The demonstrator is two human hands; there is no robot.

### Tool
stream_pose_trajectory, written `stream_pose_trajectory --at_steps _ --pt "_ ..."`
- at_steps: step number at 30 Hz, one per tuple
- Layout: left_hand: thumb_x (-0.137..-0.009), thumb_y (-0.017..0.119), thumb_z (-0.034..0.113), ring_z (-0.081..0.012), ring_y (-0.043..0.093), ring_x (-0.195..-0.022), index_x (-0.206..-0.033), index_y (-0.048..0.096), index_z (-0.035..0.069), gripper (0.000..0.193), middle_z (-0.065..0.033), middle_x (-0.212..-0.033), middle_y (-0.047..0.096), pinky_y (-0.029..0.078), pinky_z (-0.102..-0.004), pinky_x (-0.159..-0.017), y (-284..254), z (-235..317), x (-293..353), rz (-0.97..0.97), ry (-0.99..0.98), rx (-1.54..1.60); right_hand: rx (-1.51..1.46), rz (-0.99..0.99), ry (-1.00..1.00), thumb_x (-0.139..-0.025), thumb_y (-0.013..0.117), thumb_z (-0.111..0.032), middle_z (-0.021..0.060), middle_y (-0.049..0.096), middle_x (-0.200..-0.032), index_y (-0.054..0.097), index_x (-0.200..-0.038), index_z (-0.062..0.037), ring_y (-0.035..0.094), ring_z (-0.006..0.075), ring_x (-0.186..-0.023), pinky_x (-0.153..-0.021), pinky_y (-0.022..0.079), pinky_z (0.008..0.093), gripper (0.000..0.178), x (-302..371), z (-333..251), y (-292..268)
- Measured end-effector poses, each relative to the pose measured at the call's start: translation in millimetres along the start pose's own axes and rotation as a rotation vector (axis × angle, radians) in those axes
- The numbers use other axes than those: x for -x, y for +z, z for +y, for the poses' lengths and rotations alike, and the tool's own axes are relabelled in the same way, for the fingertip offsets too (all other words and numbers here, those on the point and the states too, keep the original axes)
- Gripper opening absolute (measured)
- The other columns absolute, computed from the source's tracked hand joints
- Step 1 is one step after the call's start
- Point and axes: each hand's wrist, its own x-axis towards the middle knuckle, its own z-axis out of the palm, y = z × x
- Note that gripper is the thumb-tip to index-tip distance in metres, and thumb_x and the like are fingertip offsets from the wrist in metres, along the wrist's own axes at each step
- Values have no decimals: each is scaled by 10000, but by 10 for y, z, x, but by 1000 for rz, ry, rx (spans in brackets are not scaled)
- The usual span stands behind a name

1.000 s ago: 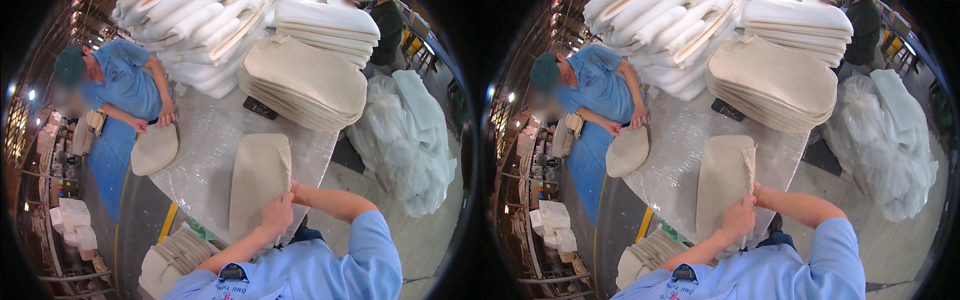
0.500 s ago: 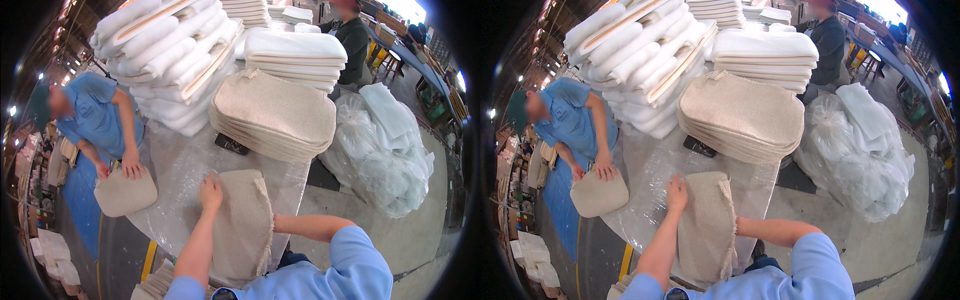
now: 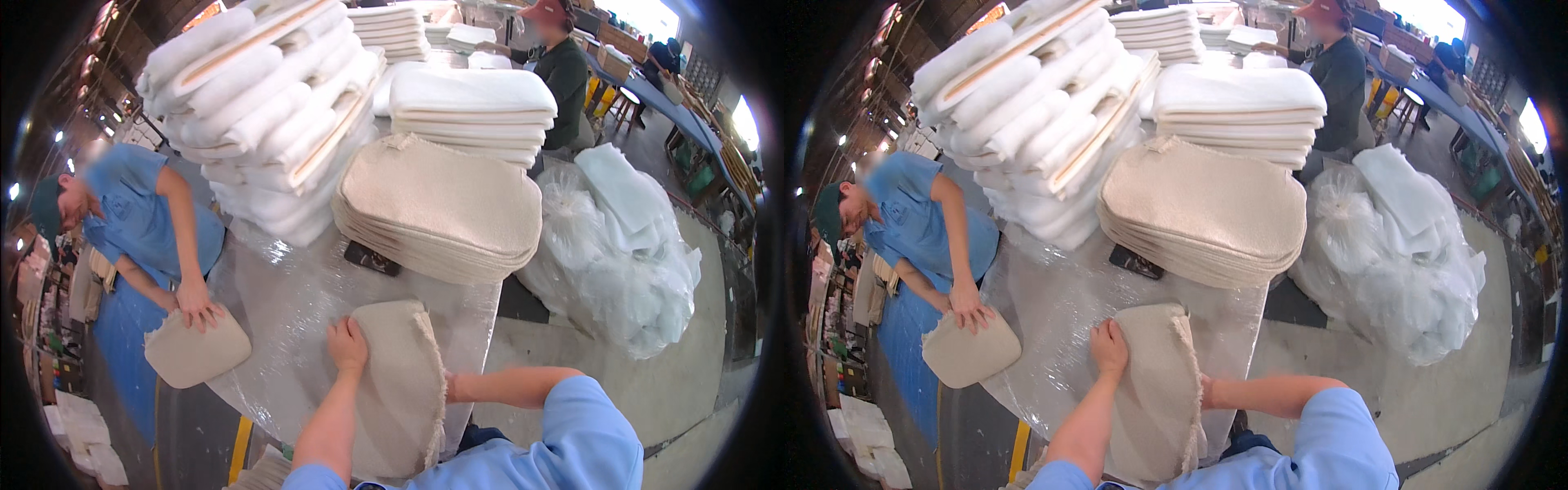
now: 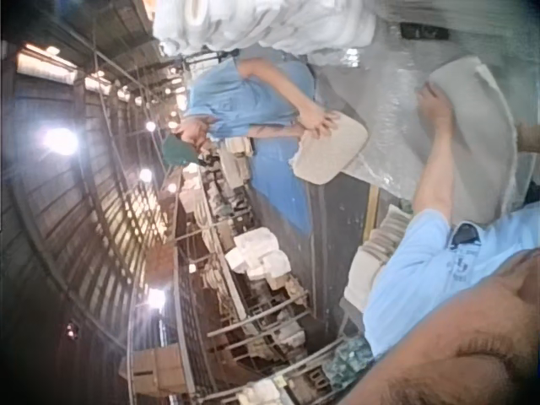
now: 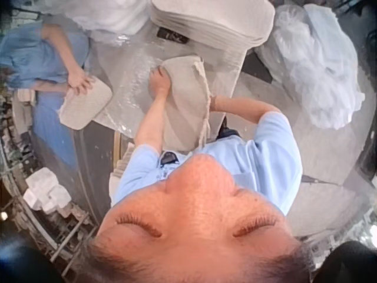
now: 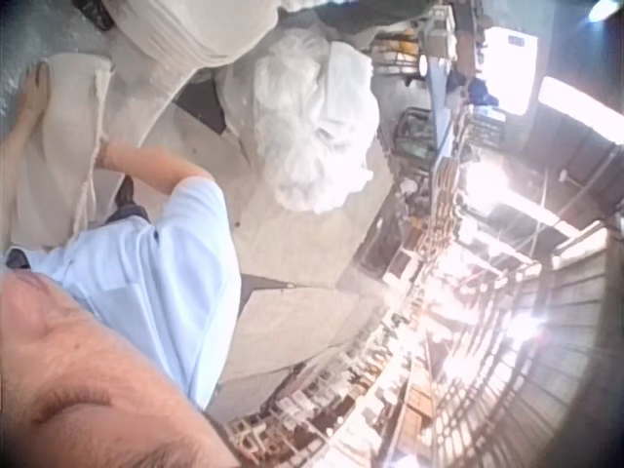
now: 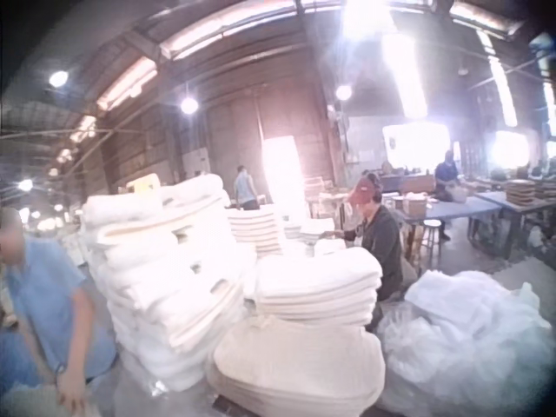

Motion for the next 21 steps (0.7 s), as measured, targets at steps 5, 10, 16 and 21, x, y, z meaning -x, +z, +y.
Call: stream_pose_trajectory --at_steps 5,10,16,21 --pt "-1048 498 336 -409 612 -1058 -1251 683 78 377 -204 -1117 621 497 -494 -902 -31 -70 56 -2 -79 9 277 -148 -54 -948 526 -461 36 369 -1665 489 -1547 -207 236 241 -1569 -1297 120 506 652 313 -270 -242" --pt "-1042 513 313 -411 603 -1037 -1270 673 77 365 -207 -1110 608 491 -495 -890 -26 -12 53 15 -15 -46 235 -371 -84 -978 447 -531 10 316 -1692 412 -1596 -213 184 232 -1586 -1298 66 532 697 314 -278 -483" --pt "-1021 559 268 -389 550 -970 -1428 575 118 435 -193 -1037 552 443 -496 -866 -230 -39 262 -15 179 -147 -104 -282 -90 -993 406 -558 2 298 -1699 384 -1610 -209 169 233 -1590 -1294 73 541 709 227 -200 -195" --pt "-1009 593 250 -322 480 -938 -1561 465 160 574 -144 -977 489 382 -453 -880 -647 -278 1202 -199 174 -297 -165 -273 -76 -992 405 -555 12 308 -1694 390 -1606 -201 179 238 -1587 -1292 88 541 709 272 -210 -202"
